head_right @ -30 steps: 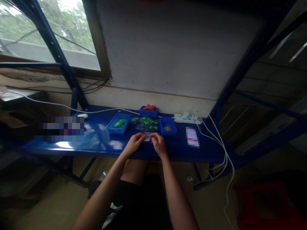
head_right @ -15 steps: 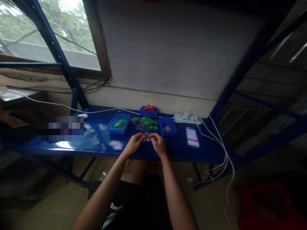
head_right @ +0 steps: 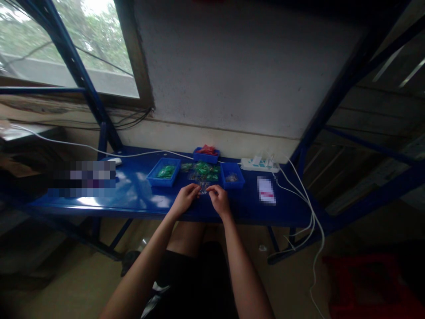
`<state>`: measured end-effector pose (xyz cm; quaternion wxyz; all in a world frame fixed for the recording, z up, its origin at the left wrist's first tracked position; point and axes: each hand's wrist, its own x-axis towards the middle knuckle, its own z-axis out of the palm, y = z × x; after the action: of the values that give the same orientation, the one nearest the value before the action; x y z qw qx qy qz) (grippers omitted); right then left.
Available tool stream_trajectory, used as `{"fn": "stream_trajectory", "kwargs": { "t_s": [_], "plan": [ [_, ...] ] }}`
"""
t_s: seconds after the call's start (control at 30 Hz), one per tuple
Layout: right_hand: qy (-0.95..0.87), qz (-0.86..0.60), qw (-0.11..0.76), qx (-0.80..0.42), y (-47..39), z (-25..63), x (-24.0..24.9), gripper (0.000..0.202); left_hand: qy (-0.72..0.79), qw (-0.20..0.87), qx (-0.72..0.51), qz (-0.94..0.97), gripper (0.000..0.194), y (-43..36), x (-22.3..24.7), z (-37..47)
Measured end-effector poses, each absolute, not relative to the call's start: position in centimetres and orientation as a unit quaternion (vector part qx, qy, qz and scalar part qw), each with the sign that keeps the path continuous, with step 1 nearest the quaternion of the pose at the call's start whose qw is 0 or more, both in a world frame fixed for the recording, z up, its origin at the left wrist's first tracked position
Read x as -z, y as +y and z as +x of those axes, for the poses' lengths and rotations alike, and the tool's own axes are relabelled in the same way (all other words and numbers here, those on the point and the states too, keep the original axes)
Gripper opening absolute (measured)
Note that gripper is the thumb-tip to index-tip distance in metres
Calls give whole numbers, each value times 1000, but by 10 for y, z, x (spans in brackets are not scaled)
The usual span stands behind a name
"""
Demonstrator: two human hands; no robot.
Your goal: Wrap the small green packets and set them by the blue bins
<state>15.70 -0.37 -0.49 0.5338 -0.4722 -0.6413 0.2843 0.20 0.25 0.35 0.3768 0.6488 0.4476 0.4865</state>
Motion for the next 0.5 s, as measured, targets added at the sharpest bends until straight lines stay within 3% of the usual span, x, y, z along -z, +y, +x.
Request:
{"fn": "stream_trajectory", "kwargs": {
  "t_s": [0.23, 0.5],
  "plan": [
    [-616, -473, 559, -290, -2, 158, 6, 26, 444, 373, -487, 653, 30, 4, -1, 2],
    [-556, -462, 621, -304, 0, 160, 9, 52, 448, 380, -490, 643, 27, 3, -1, 3]
  ]
}}
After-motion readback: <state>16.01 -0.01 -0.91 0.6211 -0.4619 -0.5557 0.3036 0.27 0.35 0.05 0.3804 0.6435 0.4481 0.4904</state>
